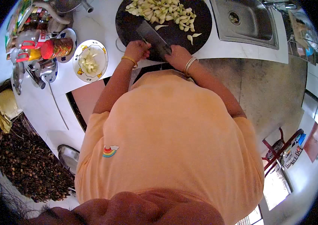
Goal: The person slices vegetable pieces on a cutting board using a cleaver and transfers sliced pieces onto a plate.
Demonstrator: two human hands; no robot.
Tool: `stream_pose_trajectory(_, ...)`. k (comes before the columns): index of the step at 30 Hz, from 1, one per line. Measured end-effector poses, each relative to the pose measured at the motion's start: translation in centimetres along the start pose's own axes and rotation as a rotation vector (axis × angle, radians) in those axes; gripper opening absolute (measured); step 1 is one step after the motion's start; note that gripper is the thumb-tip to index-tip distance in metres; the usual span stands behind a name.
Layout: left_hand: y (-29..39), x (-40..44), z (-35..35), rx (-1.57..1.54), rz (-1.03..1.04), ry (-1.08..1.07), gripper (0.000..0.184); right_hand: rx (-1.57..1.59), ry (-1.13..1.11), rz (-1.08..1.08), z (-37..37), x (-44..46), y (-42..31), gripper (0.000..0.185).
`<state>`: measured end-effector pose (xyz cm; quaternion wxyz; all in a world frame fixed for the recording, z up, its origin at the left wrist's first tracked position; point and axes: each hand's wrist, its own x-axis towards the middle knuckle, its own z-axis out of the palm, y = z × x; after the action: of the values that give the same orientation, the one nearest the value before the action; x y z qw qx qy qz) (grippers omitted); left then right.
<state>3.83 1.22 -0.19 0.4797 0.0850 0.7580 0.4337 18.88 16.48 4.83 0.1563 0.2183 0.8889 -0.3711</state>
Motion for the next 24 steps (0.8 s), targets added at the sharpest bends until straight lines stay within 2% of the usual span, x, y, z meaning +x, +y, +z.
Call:
stream_pose_trajectory(2,0.7,-0.8,0.5,0.123,0.032,0.045,0.028,0.085,-0.031,0.002,-0.7,-0.5,0.9,0.036)
stream_pose_trajectory(4,1.6,-0.9,0.6,0.238,0.061,0.090,0.030,0.060,0.064,-0.072,-1.4,-1.4,1.4,0.033)
stream_pose_trajectory(5,1.8,-0.6,0.5,0.457,0.168,0.241,0.030,0.065,0.067,-0.069,-1.7,-1.8,1.6,0.033)
stream_pose_trajectory(6,2.1,-0.2,0.6,0.675,0.278,0.389,0.031,0.248,0.064,0.097,-2.9,-2.5,0.8,0.031)
stream_pose_trajectory(7,2.7,0.4,0.7,0.679,0.279,0.380,0.031,0.431,0.059,0.266,-3.5,-3.1,0.5,0.029)
stream_pose_trajectory(9,4.1,1.9,1.0,0.602,0.473,0.384,0.034,0.525,0.120,0.255,-2.8,-3.4,2.0,0.026)
stream_pose_trajectory(11,4.9,3.0,2.5,0.621,0.528,0.412,0.031,0.584,0.131,0.282,-3.1,-3.8,2.1,0.027)
stream_pose_trajectory(13,4.8,4.0,3.6,0.798,0.636,0.427,0.030,0.617,0.148,0.272,-2.7,-3.9,2.3,0.025)
stream_pose_trajectory(15,4.5,4.0,3.5,0.793,0.627,0.467,0.026,0.657,0.166,0.261,-2.6,-3.8,2.4,0.024)
stream_pose_trajectory(17,4.2,2.3,2.0,0.640,0.457,0.351,0.022,0.629,0.094,0.245,-2.3,-3.7,2.5,0.028)
stream_pose_trajectory(18,3.6,1.4,1.2,0.652,0.458,0.345,0.022,0.642,0.098,0.247,-2.3,-3.5,2.3,0.028)
stream_pose_trajectory(20,1.7,-0.1,-0.3,0.514,0.285,0.431,0.024,0.533,0.037,0.202,-2.3,-3.1,1.5,0.031)
stream_pose_trajectory(21,0.9,-0.5,-0.4,0.518,0.280,0.436,0.024,0.538,0.031,0.197,-1.9,-2.6,1.5,0.031)
stream_pose_trajectory(23,-0.6,-0.9,-0.3,0.063,0.076,0.230,0.031,0.393,-0.010,0.112,-1.1,-1.3,1.1,0.033)
stream_pose_trajectory(24,-0.7,-1.2,0.0,0.078,0.100,0.206,0.033,0.390,-0.019,0.105,-0.9,-1.0,0.7,0.033)
